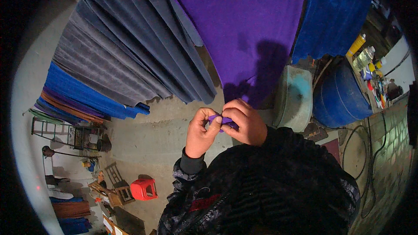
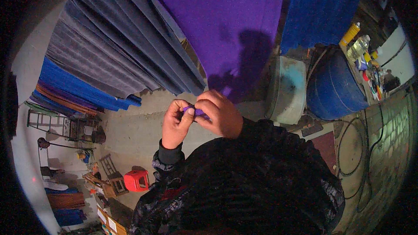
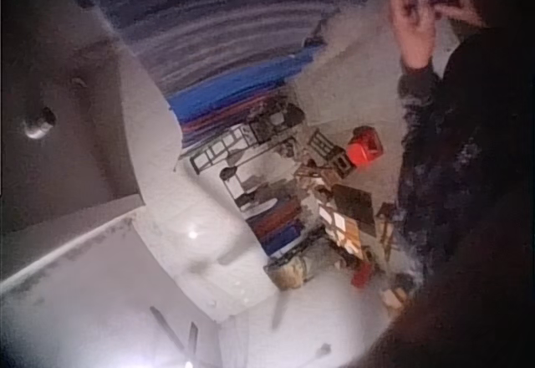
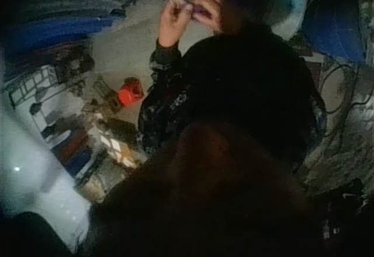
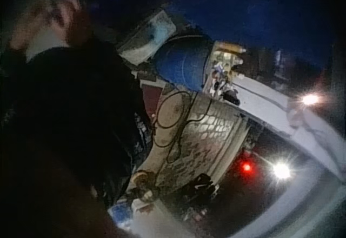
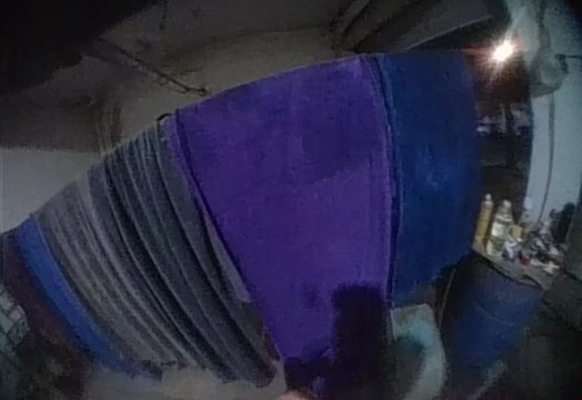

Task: The person repeatedly folds, unfolds, and stretches a purple fabric piece, then switches to a gray fabric piece and performs similar manipulations. The hands remain in view throughout, handling the fabric by hand without tools.

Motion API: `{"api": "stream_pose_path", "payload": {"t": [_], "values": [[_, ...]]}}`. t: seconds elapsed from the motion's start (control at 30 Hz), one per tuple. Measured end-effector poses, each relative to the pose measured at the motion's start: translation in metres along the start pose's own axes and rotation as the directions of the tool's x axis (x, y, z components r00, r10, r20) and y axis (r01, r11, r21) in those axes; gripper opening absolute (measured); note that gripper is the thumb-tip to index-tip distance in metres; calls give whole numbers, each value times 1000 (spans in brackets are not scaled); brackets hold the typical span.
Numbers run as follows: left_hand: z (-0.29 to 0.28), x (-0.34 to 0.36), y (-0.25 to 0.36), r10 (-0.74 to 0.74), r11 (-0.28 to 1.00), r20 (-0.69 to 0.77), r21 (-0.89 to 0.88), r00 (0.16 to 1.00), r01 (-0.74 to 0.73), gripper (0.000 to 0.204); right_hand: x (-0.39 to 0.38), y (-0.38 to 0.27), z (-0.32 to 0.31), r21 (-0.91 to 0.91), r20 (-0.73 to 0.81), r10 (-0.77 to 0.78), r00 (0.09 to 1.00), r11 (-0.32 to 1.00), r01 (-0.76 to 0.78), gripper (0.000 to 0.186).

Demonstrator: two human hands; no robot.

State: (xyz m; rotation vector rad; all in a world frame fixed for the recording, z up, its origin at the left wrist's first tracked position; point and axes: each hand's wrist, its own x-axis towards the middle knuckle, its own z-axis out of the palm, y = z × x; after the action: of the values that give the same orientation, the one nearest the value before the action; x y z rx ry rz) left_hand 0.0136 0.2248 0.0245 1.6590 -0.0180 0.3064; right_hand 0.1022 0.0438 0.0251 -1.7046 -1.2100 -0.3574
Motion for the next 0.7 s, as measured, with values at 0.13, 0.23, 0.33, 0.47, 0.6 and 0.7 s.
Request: {"api": "stream_pose_path", "payload": {"t": [0.13, 0.23, 0.33, 0.47, 0.6, 0.7], "values": [[0, 1, -1, -25, 999, -14, 43, 1000, 25, 15, -1, -1, 4, 48, 38, 47, 998, 998, -49, 37], [1, 2, 0, -14, 999, -58, -38, 998, 12, 14, -2, -1, 8, 58, -56, 108, 993, 993, -104, 34], [1, 3, 4, -29, 991, -121, -130, 992, 13, 15, -3, 2, 8, -5, -137, 38, 990, 999, -39, 31], [0, 5, 5, -21, 995, -125, -99, 992, 9, 15, -5, 4, 6, 2, -31, 69, 997, 998, -69, 29], [-1, 5, 5, -14, 1000, -85, -25, 996, 12, 15, -2, 4, 5, 120, 34, 198, 980, 972, -201, 27], [-2, 4, 6, 2, 1000, -44, 13, 999, -1, 15, -1, 7, 2, 122, 62, 201, 978, 971, -207, 25]]}}
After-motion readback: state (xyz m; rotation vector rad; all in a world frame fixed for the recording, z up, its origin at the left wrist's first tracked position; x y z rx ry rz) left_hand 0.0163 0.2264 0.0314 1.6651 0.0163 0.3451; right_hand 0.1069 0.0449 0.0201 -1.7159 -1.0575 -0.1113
